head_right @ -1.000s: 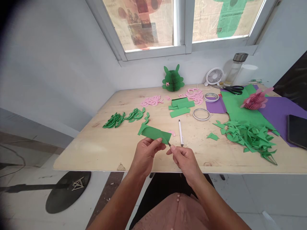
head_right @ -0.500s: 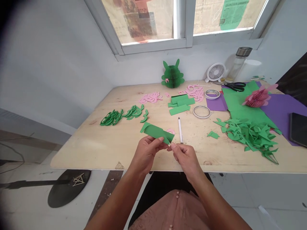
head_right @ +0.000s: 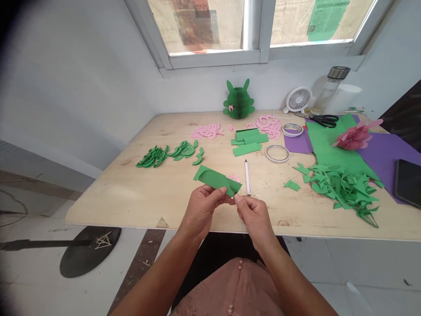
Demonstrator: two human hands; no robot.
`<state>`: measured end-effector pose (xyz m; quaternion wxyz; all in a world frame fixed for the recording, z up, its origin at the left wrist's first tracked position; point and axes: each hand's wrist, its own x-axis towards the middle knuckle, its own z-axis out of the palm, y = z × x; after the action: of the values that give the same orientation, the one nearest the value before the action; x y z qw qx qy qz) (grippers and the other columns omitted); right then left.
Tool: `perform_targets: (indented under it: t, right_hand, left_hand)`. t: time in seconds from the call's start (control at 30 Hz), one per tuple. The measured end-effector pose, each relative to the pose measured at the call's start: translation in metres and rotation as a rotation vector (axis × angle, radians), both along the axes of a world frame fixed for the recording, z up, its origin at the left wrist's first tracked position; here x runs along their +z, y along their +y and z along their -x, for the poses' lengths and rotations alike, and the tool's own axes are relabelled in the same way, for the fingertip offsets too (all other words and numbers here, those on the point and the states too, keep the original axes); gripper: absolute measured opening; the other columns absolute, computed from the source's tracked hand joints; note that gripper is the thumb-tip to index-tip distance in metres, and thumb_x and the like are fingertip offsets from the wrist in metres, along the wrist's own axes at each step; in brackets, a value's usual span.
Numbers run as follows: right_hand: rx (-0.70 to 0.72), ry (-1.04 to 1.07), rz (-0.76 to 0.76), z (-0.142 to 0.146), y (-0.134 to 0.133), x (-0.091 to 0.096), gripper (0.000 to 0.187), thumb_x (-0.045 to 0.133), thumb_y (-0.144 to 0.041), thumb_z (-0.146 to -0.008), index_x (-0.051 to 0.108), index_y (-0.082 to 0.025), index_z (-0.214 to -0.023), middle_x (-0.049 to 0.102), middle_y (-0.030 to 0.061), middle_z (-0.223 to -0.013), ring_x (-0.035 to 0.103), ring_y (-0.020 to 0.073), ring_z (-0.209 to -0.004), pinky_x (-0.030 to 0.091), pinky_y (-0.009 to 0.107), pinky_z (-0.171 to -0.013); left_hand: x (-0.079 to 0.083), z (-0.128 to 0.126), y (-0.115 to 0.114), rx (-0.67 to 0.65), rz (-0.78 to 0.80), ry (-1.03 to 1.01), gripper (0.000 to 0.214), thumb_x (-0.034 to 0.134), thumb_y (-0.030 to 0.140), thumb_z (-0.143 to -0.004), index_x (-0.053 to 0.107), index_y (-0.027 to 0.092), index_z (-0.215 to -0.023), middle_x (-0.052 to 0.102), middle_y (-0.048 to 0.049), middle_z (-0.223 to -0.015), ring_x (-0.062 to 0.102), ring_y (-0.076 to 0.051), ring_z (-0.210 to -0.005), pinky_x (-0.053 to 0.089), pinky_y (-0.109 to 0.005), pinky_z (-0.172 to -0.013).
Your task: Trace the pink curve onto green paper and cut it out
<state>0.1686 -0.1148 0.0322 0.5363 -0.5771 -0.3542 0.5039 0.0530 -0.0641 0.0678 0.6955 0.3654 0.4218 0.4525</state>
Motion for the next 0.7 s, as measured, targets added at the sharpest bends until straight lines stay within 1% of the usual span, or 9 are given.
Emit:
perform_targets:
  t: [0.07,0.2,0.37,0.53,0.7]
  right_hand:
    - [-0.01,-0.004,0.002,0.0003,-0.0006,0.0016,0.042,0.059,-0.054,-0.08,0.064,-0.014,-0.069,0.031,-0.0057,-0.05,0.023,0.008,-0.048,0.014,0.025,-0.046]
    - [-0.026,0.0,-0.001,0.001,-0.0011,0.0028,0.043,0.06,-0.054,-0.08,0.066,-0.013,-0.07,0.031,-0.0057,-0.05,0.024,0.0077,-0.048,0.014,0.025,-0.045]
    - [-0.03,0.024,0.005,0.0018,-0.0014,0.0024,0.043,0.061,-0.054,-0.079,0.066,-0.013,-0.071,0.031,-0.0061,-0.049,0.023,0.007,-0.047,0.014,0.025,-0.045]
    - [-0.001,0.048,0.01,0.001,-0.0014,0.0024,0.044,0.06,-0.055,-0.08,0.066,-0.012,-0.071,0.032,-0.0062,-0.048,0.022,0.0063,-0.045,0.012,0.025,-0.043]
    - [-0.021,0.041,0.019,0.0021,0.0001,0.0036,0.044,0.06,-0.055,-0.079,0.065,-0.012,-0.07,0.031,-0.0065,-0.048,0.022,0.0062,-0.045,0.012,0.025,-0.044]
  left_hand:
    - [-0.0004,-0.0006,-0.0003,0.009,-0.003,0.003,0.017,0.073,0.027,-0.062,0.067,0.012,-0.068,0.065,-0.0018,-0.06,0.06,-0.013,-0.056,0.048,-0.029,-0.068]
    - [-0.0007,-0.0016,-0.0008,0.035,-0.002,0.006,0.017,0.074,0.027,-0.061,0.069,0.012,-0.068,0.066,-0.0021,-0.063,0.057,-0.011,-0.057,0.046,-0.026,-0.065]
    - [-0.0006,-0.0026,-0.0015,0.056,-0.001,0.008,0.017,0.073,0.027,-0.061,0.068,0.012,-0.067,0.065,-0.0019,-0.061,0.056,-0.011,-0.056,0.045,-0.025,-0.064]
    - [-0.0004,-0.0006,0.0006,0.017,0.002,0.01,0.016,0.073,0.027,-0.061,0.069,0.012,-0.065,0.065,-0.0024,-0.061,0.057,-0.012,-0.057,0.045,-0.026,-0.065]
    - [0.002,-0.0008,0.0013,0.014,-0.008,0.006,0.015,0.072,0.026,-0.061,0.068,0.012,-0.064,0.064,-0.0013,-0.058,0.055,-0.011,-0.056,0.044,-0.025,-0.064]
